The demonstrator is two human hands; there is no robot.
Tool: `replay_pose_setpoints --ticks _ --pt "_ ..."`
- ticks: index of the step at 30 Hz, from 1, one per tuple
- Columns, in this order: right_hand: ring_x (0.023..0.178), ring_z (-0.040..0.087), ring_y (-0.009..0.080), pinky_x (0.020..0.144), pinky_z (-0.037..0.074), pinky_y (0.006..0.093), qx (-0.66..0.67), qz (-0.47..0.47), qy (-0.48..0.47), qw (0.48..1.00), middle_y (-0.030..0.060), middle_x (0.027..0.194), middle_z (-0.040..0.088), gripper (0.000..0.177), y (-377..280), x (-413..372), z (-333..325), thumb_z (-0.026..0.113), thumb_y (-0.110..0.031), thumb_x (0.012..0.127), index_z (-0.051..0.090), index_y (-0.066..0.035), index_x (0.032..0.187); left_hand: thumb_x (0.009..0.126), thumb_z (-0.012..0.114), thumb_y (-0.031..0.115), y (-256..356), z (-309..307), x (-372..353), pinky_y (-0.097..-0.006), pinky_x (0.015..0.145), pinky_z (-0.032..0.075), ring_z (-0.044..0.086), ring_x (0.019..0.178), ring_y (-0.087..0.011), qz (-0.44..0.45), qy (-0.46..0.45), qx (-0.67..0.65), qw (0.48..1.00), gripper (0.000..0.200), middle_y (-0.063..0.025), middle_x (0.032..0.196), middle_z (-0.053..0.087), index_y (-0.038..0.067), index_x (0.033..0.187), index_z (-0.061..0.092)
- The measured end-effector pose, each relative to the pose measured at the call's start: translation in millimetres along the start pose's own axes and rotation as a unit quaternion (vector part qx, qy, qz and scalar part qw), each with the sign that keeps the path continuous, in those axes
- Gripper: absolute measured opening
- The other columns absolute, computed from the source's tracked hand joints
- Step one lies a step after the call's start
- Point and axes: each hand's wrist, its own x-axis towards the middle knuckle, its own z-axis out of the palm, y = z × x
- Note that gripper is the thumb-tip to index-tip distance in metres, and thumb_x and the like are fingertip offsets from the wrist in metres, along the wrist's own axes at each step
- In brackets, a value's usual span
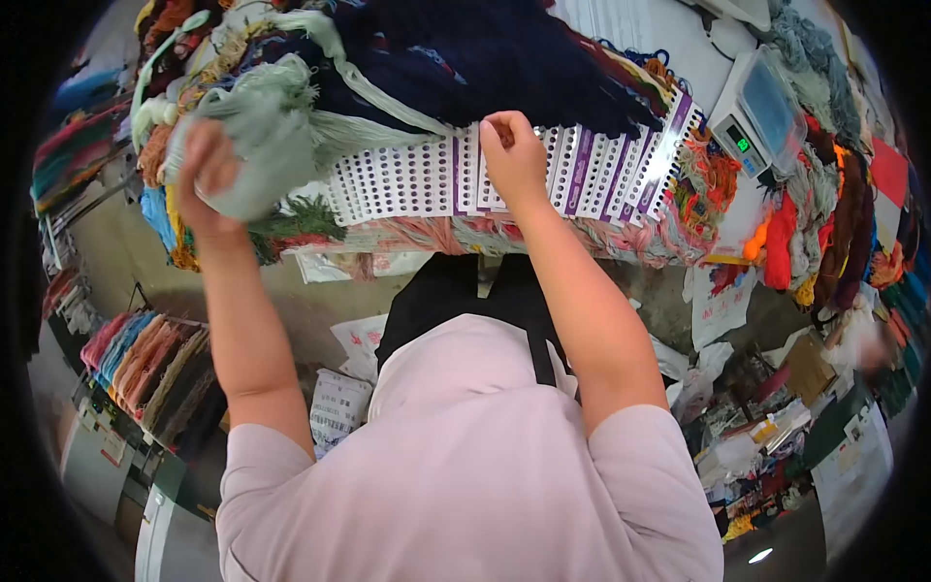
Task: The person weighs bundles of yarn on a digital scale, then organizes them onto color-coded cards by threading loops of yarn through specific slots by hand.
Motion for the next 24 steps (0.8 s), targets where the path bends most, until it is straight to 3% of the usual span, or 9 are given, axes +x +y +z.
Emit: replay_pose_setpoints --ticks 3,4,6,8,10,13,15,19,24 --pt "0.080 0.056 0.0075 0.074 0.045 0.0208 0.024 -0.017 -0.046 0.999 0.0004 0.085 0.060 0.014 -50 -18 -14 0.058 -0.014 0.091 0.060 -0.002 0.098 0.078 0.056 0.000 -43 20 -10 -0.0261 0.050 0.038 0.043 0.059 -0.0131 -0.066 -0.196 -0.111 0.972 0.020 -0.0017 0.076 0.050 0.011 0.087 0.042" --pt "0.073 0.056 0.0074 0.068 0.044 0.0222 0.063 -0.032 -0.041 0.997 0.0013 0.080 0.062 0.013 -68 -24 -15 0.059 -0.015 0.090 0.062 -0.003 0.094 0.079 0.058 0.010 -56 26 -12 -0.0293 0.054 0.038 0.044 0.068 -0.0159 -0.044 -0.239 -0.084 0.967 0.019 -0.0001 0.072 0.049 0.012 0.096 0.050" --pt "0.074 0.056 0.0077 0.070 0.044 0.0223 0.074 -0.067 -0.049 0.994 0.0019 0.081 0.062 0.013 -104 -38 -15 0.058 -0.014 0.090 0.062 -0.003 0.095 0.080 0.058 0.020 -75 26 1 -0.0376 0.069 0.049 0.049 0.103 -0.0277 0.012 -0.363 -0.009 0.931 0.043 -0.0101 0.103 0.058 0.018 0.123 0.053" --pt "0.075 0.056 0.0087 0.071 0.045 0.0229 0.067 -0.129 -0.059 0.988 0.0032 0.085 0.062 0.012 -135 -49 -15 0.058 -0.010 0.088 0.062 -0.003 0.097 0.082 0.059 0.032 -91 67 -8 -0.0545 0.091 0.044 0.022 0.137 -0.0395 0.044 -0.260 -0.042 0.964 0.062 -0.0182 0.147 0.029 0.030 0.141 0.039" --pt "0.078 0.057 0.0137 0.072 0.045 0.0261 0.033 -0.197 -0.054 0.978 0.0049 0.088 0.060 0.015 -171 -57 -13 0.062 -0.006 0.083 0.063 -0.004 0.097 0.083 0.060 0.044 -89 71 -2 -0.0607 0.103 0.032 0.000 0.142 -0.0406 -0.026 -0.314 -0.095 0.944 0.072 -0.0139 0.156 -0.009 0.032 0.146 0.028" --pt "0.084 0.053 0.0248 0.074 0.044 0.0355 -0.130 -0.388 0.001 0.912 0.0053 0.088 0.056 0.024 -192 -53 -8 0.072 -0.012 0.068 0.064 -0.007 0.090 0.081 0.057 0.062 -95 81 -11 -0.0567 0.101 0.035 0.003 0.141 -0.0429 -0.038 -0.288 -0.077 0.954 0.078 -0.0159 0.156 -0.001 0.033 0.147 0.026" --pt "0.083 0.052 0.0243 0.073 0.043 0.0362 -0.216 -0.373 -0.019 0.902 0.0041 0.087 0.055 0.025 -204 -54 -6 0.077 -0.020 0.065 0.063 -0.008 0.082 0.077 0.056 0.070 -101 81 -11 -0.0476 0.103 0.035 0.007 0.142 -0.0403 -0.033 -0.263 -0.069 0.962 0.086 -0.0137 0.156 0.005 0.030 0.147 0.026" --pt "0.084 0.053 0.0257 0.074 0.042 0.0385 -0.236 -0.268 -0.066 0.932 0.0046 0.083 0.058 0.026 -183 -48 8 0.078 -0.027 0.065 0.066 -0.007 0.077 0.082 0.050 0.069 -112 75 -7 -0.0485 0.103 0.034 0.006 0.142 -0.0404 -0.004 -0.286 -0.009 0.958 0.078 -0.0120 0.156 0.007 0.030 0.146 0.030" --pt "0.094 0.058 0.0157 0.077 0.046 0.0314 -0.024 -0.072 -0.240 0.968 0.0083 0.094 0.064 0.016 -154 -35 1 0.063 -0.017 0.085 0.068 -0.002 0.088 0.088 0.047 0.060 -111 45 0 -0.0533 0.107 0.031 0.001 0.141 -0.0424 -0.055 -0.369 -0.118 0.920 0.065 -0.0090 0.156 0.010 0.025 0.142 0.039"
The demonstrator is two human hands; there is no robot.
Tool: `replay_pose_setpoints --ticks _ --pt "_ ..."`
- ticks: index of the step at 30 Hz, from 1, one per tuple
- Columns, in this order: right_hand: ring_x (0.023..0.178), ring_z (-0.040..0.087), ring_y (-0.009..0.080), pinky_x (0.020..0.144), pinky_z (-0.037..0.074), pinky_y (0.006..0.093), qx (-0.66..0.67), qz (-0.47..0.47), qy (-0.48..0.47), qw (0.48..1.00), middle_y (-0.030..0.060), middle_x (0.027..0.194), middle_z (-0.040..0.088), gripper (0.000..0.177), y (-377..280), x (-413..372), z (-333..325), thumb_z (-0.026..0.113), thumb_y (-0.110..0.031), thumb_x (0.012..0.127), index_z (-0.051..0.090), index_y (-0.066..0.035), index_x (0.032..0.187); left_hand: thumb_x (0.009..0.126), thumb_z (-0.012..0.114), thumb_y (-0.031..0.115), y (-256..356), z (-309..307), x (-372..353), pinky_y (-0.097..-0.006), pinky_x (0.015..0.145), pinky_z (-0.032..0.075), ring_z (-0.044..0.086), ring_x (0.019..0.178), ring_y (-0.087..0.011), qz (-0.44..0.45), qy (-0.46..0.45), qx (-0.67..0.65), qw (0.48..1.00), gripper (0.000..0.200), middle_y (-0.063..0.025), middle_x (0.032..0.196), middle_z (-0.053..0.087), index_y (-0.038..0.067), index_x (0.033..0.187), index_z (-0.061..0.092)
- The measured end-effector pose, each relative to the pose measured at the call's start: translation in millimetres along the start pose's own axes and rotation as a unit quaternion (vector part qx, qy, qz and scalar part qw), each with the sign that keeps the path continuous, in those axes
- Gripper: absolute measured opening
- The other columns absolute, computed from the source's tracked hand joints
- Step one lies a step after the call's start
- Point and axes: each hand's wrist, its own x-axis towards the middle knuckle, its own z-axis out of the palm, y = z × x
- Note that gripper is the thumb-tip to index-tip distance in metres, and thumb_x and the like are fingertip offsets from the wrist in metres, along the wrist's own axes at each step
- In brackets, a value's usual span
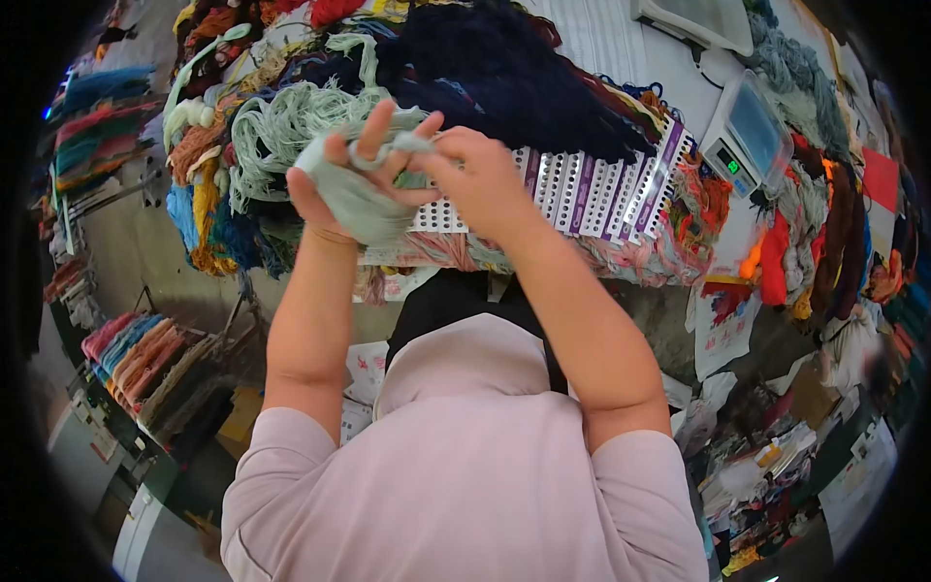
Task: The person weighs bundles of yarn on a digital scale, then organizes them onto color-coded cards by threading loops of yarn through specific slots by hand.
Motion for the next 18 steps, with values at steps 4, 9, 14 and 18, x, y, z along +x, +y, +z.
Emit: replay_pose_setpoints --ticks 4,9,14,18 --pt "0.092 0.059 0.0214 0.096 0.041 0.0421 0.342 -0.015 0.132 0.930 0.0089 0.085 0.061 0.014 24 -37 -121 0.048 -0.010 0.095 0.059 -0.004 0.088 0.091 0.055 0.036 99 -32 -70 -0.0328 0.074 0.053 0.057 0.107 -0.0337 -0.020 0.079 -0.002 0.997 0.041 -0.0104 0.137 0.043 0.016 0.126 0.053" --pt "0.054 0.034 0.0114 0.064 0.036 0.0297 0.500 -0.040 0.329 0.800 -0.0008 0.060 0.035 0.018 46 -198 -402 0.047 -0.005 0.091 0.046 -0.006 0.073 0.088 0.056 0.012 228 -11 -116 -0.0269 0.064 0.039 0.050 0.064 -0.0074 0.192 0.294 0.017 0.936 0.006 0.0005 0.078 0.050 0.008 0.089 0.051" --pt "0.049 0.027 0.0076 0.050 0.026 0.0236 0.279 -0.100 0.449 0.843 -0.0030 0.059 0.030 0.021 -2 -269 -430 0.044 -0.012 0.094 0.042 -0.007 0.073 0.085 0.056 0.007 271 -46 -141 -0.0262 0.065 0.042 0.049 0.056 -0.0085 0.346 0.417 0.128 0.831 0.009 0.0021 0.065 0.047 0.008 0.078 0.050" --pt "0.058 0.036 0.0023 0.051 0.030 0.0149 0.216 0.058 0.393 0.892 -0.0047 0.070 0.041 0.037 61 -169 -326 0.047 -0.016 0.092 0.051 0.002 0.124 0.081 0.064 0.009 123 -73 -75 -0.0262 0.056 0.048 0.051 0.058 -0.0085 0.085 0.535 0.141 0.829 0.021 0.0014 0.072 0.052 0.009 0.101 0.057"
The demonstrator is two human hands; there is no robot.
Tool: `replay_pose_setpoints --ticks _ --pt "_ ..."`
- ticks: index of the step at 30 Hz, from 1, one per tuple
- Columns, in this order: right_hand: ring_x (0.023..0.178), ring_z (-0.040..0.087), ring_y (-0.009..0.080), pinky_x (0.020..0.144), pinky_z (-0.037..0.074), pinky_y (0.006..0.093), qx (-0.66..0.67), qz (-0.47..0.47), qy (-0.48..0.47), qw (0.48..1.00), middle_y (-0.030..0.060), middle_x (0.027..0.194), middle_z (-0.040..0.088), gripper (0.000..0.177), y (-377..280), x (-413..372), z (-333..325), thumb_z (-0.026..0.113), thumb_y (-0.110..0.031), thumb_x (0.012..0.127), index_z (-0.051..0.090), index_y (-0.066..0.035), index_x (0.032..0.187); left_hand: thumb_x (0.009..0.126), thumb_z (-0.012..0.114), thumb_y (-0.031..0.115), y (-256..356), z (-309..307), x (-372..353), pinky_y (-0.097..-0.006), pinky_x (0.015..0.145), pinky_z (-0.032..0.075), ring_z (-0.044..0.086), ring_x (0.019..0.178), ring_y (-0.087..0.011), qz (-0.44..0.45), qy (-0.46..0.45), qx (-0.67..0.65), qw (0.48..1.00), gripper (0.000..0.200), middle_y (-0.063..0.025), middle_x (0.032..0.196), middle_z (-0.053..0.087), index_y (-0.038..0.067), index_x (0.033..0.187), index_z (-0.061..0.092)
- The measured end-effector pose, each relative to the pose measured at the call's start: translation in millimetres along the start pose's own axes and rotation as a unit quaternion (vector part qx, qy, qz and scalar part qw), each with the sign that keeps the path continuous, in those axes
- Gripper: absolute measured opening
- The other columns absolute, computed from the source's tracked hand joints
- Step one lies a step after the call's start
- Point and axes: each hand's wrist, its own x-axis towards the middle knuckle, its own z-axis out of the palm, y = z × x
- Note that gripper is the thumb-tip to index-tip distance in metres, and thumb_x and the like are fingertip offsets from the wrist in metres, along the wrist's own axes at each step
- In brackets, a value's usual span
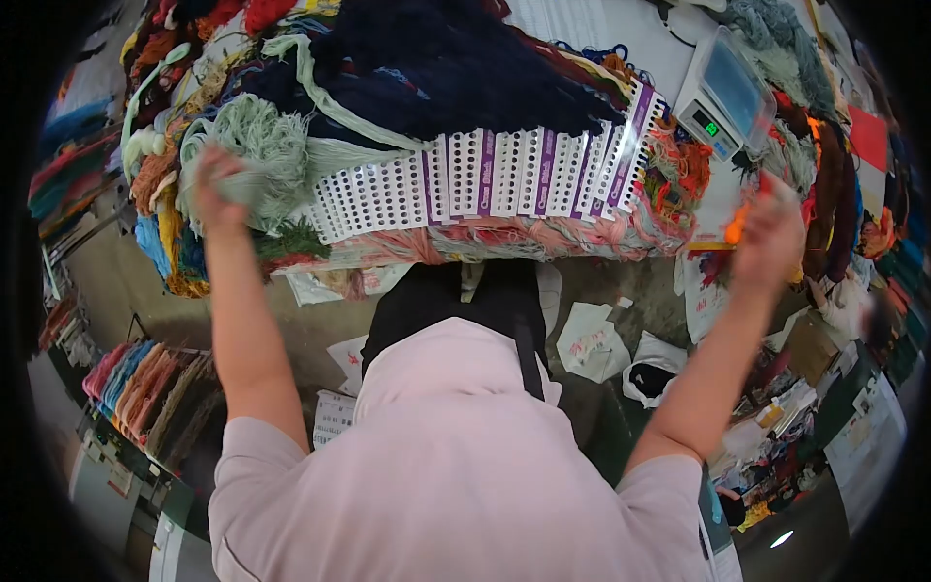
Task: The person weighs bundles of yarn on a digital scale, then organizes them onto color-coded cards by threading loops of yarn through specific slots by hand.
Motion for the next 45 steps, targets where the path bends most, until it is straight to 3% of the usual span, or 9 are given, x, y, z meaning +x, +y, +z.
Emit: replay_pose_setpoints --ticks 2,3,9,11,20,26,38,43,45 --pt "0.066 0.042 0.0063 0.059 0.037 0.0195 -0.213 0.050 -0.052 0.974 -0.0020 0.081 0.053 0.038 93 5 75 0.044 -0.012 0.088 0.058 -0.006 0.123 0.079 0.069 0.014 -103 19 4 -0.0245 0.058 0.048 0.054 0.063 -0.0098 -0.133 0.030 0.146 0.980 0.039 -0.0040 0.091 0.062 0.008 0.116 0.059" --pt "0.070 0.047 0.0071 0.062 0.040 0.0218 -0.436 -0.088 -0.066 0.893 0.0021 0.092 0.060 0.035 122 -8 122 0.044 -0.013 0.088 0.063 -0.007 0.116 0.079 0.070 0.019 -148 42 -3 -0.0245 0.058 0.047 0.055 0.068 -0.0106 -0.154 0.050 0.237 0.958 0.035 -0.0064 0.099 0.064 0.007 0.111 0.062" --pt "0.061 0.055 0.0075 0.058 0.043 0.0230 -0.323 0.044 -0.166 0.931 0.0021 0.070 0.064 0.025 253 -19 242 0.063 -0.025 0.087 0.072 -0.002 0.092 0.081 0.070 0.017 -290 52 -5 -0.0280 0.046 0.042 0.052 0.050 -0.0108 -0.108 0.041 0.517 0.848 0.024 -0.0034 0.071 0.062 -0.001 0.095 0.065" --pt "0.063 0.056 0.0085 0.059 0.045 0.0250 -0.377 0.024 -0.206 0.903 0.0029 0.069 0.065 0.024 261 -21 254 0.066 -0.023 0.084 0.072 0.000 0.088 0.081 0.069 0.015 -292 56 -2 -0.0279 0.046 0.041 0.053 0.049 -0.0117 -0.122 0.028 0.593 0.795 0.017 -0.0031 0.069 0.061 0.000 0.085 0.063" --pt "0.063 0.065 0.0178 0.063 0.049 0.0304 -0.313 0.115 -0.151 0.931 0.0075 0.069 0.068 0.018 293 -21 264 0.072 -0.023 0.075 0.071 -0.005 0.078 0.080 0.065 0.009 -289 32 1 -0.0276 0.053 0.043 0.055 0.055 -0.0149 -0.235 0.007 0.306 0.923 0.008 -0.0051 0.069 0.059 0.002 0.080 0.062" --pt "0.072 0.063 0.0264 0.067 0.050 0.0338 -0.485 -0.199 -0.146 0.839 0.0081 0.084 0.065 0.014 288 -43 265 0.067 -0.017 0.078 0.068 -0.005 0.085 0.081 0.065 0.010 -287 27 6 -0.0294 0.063 0.047 0.060 0.066 -0.0153 -0.251 -0.022 0.316 0.915 0.015 -0.0056 0.077 0.062 0.000 0.091 0.063" --pt "0.089 0.058 0.0292 0.075 0.048 0.0369 -0.414 -0.215 -0.169 0.868 0.0100 0.095 0.058 0.036 298 -57 260 0.073 -0.019 0.069 0.059 -0.004 0.098 0.076 0.069 0.014 -295 22 11 -0.0303 0.069 0.048 0.061 0.077 -0.0174 -0.133 0.010 0.447 0.884 0.023 -0.0094 0.088 0.065 -0.005 0.089 0.065" --pt "0.089 0.056 0.0300 0.075 0.048 0.0381 -0.392 -0.146 -0.178 0.891 0.0125 0.098 0.053 0.048 299 -55 250 0.075 -0.019 0.070 0.050 -0.004 0.107 0.078 0.065 0.019 -255 7 19 -0.0315 0.067 0.050 0.063 0.071 -0.0139 -0.097 0.018 0.654 0.750 0.019 -0.0033 0.065 0.067 0.007 0.092 0.070" --pt "0.088 0.057 0.0319 0.074 0.049 0.0397 -0.401 -0.183 -0.195 0.876 0.0134 0.101 0.052 0.046 290 -49 248 0.073 -0.019 0.073 0.049 -0.005 0.110 0.078 0.062 0.014 -221 -16 26 -0.0308 0.064 0.050 0.062 0.069 -0.0146 0.042 0.013 0.610 0.791 0.018 -0.0048 0.071 0.067 0.004 0.093 0.068"
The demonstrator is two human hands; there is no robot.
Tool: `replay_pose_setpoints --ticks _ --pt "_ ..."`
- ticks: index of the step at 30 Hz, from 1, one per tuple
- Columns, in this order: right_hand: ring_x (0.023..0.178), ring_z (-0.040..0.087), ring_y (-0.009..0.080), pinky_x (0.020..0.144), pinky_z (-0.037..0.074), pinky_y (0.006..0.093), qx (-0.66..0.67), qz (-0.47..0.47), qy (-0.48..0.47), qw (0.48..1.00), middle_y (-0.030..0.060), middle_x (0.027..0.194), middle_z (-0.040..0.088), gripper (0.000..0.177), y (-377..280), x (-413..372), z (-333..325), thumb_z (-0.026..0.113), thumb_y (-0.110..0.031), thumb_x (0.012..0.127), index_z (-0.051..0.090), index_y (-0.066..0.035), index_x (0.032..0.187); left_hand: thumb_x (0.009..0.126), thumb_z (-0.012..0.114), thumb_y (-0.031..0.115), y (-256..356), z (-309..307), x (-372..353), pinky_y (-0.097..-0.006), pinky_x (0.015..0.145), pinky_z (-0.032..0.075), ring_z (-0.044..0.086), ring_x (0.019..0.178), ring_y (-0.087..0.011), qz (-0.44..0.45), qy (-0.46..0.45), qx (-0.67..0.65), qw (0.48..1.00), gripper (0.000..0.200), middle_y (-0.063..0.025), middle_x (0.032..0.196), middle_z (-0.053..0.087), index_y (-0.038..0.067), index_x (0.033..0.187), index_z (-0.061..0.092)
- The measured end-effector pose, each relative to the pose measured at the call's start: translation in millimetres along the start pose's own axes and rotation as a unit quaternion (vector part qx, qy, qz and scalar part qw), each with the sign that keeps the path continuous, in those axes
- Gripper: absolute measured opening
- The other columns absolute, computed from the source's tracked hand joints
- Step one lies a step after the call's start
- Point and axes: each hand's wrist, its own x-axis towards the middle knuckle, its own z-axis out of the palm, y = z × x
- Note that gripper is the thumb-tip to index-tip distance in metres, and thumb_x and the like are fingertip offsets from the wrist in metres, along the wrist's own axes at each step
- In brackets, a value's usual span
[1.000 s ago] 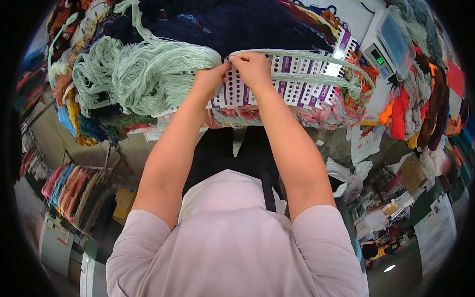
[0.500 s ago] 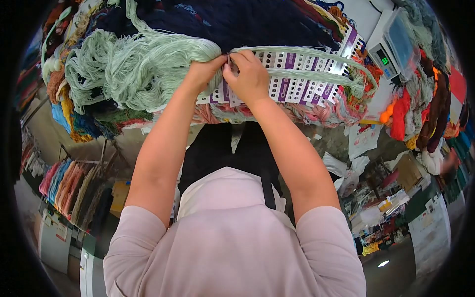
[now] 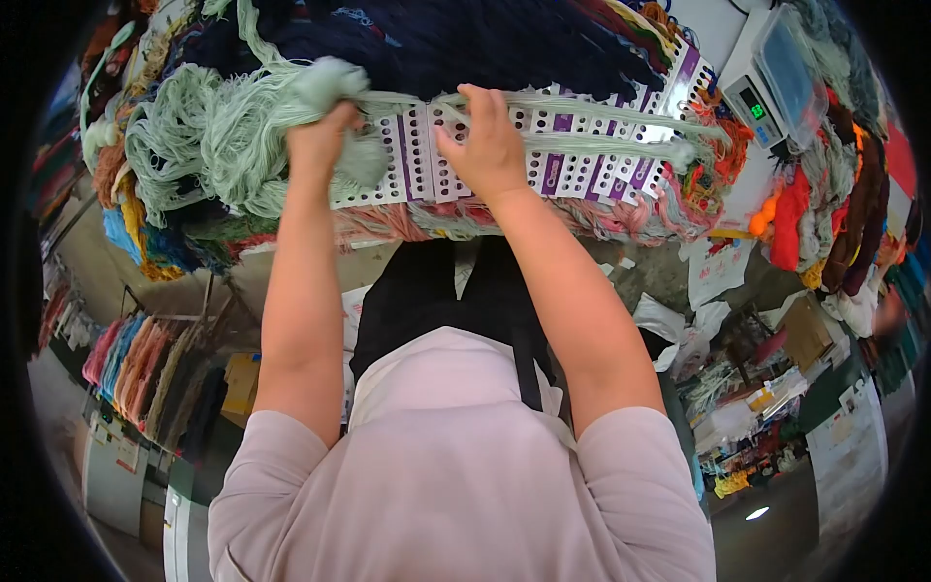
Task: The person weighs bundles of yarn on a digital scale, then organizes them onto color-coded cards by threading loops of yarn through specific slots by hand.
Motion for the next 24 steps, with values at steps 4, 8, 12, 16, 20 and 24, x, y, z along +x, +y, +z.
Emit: replay_pose_setpoints --ticks 4,8,12,16,20,24 --pt "0.086 0.061 0.0319 0.071 0.050 0.0415 -0.127 0.016 -0.038 0.991 0.0099 0.103 0.054 0.033 -7 7 -6 0.064 -0.018 0.080 0.057 -0.007 0.110 0.081 0.054 0.005 25 -23 -9 -0.0303 0.060 0.050 0.059 0.065 -0.0181 -0.128 0.078 -0.274 0.950 0.014 -0.0069 0.081 0.061 0.001 0.092 0.062" --pt "0.083 0.060 0.0282 0.066 0.050 0.0419 -0.221 0.004 -0.068 0.973 0.0073 0.101 0.054 0.027 -10 16 -11 0.065 -0.016 0.077 0.059 -0.007 0.102 0.085 0.047 0.012 34 -14 -14 -0.0344 0.070 0.051 0.061 0.074 -0.0213 -0.203 -0.011 -0.429 0.880 0.021 -0.0119 0.084 0.064 -0.001 0.098 0.058" --pt "0.083 0.058 0.0267 0.061 0.048 0.0418 -0.252 -0.195 0.012 0.948 0.0077 0.090 0.056 0.021 -2 24 -17 0.063 -0.012 0.074 0.058 -0.006 0.094 0.090 0.046 0.017 34 -9 -26 -0.0393 0.085 0.049 0.063 0.094 -0.0287 -0.194 -0.089 -0.530 0.821 0.029 -0.0156 0.092 0.066 -0.002 0.109 0.056" --pt "0.073 0.060 0.0358 0.061 0.047 0.0452 -0.126 -0.034 -0.086 0.988 0.0143 0.078 0.060 0.033 -8 15 -20 0.059 -0.009 0.073 0.051 -0.007 0.104 0.089 0.051 0.010 32 5 -33 -0.0365 0.082 0.051 0.066 0.090 -0.0266 -0.135 -0.237 -0.617 0.738 0.018 -0.0180 0.103 0.066 0.004 0.105 0.056" --pt "0.077 0.062 0.0381 0.064 0.048 0.0470 -0.009 -0.002 -0.101 0.995 0.0148 0.091 0.064 0.044 -16 17 -33 0.059 -0.010 0.073 0.046 -0.011 0.115 0.085 0.054 0.002 62 39 -31 -0.0288 0.074 0.050 0.063 0.083 -0.0164 -0.068 -0.264 -0.302 0.913 0.020 -0.0116 0.116 0.062 0.005 0.105 0.057" --pt "0.080 0.063 0.0347 0.067 0.050 0.0422 0.095 -0.052 -0.063 0.992 0.0135 0.089 0.064 0.043 -22 19 -40 0.060 -0.006 0.070 0.050 -0.011 0.112 0.076 0.064 0.014 25 74 -26 -0.0401 0.086 0.040 0.052 0.094 -0.0313 0.249 -0.171 0.160 0.940 0.024 -0.0131 0.094 0.056 0.006 0.098 0.056"
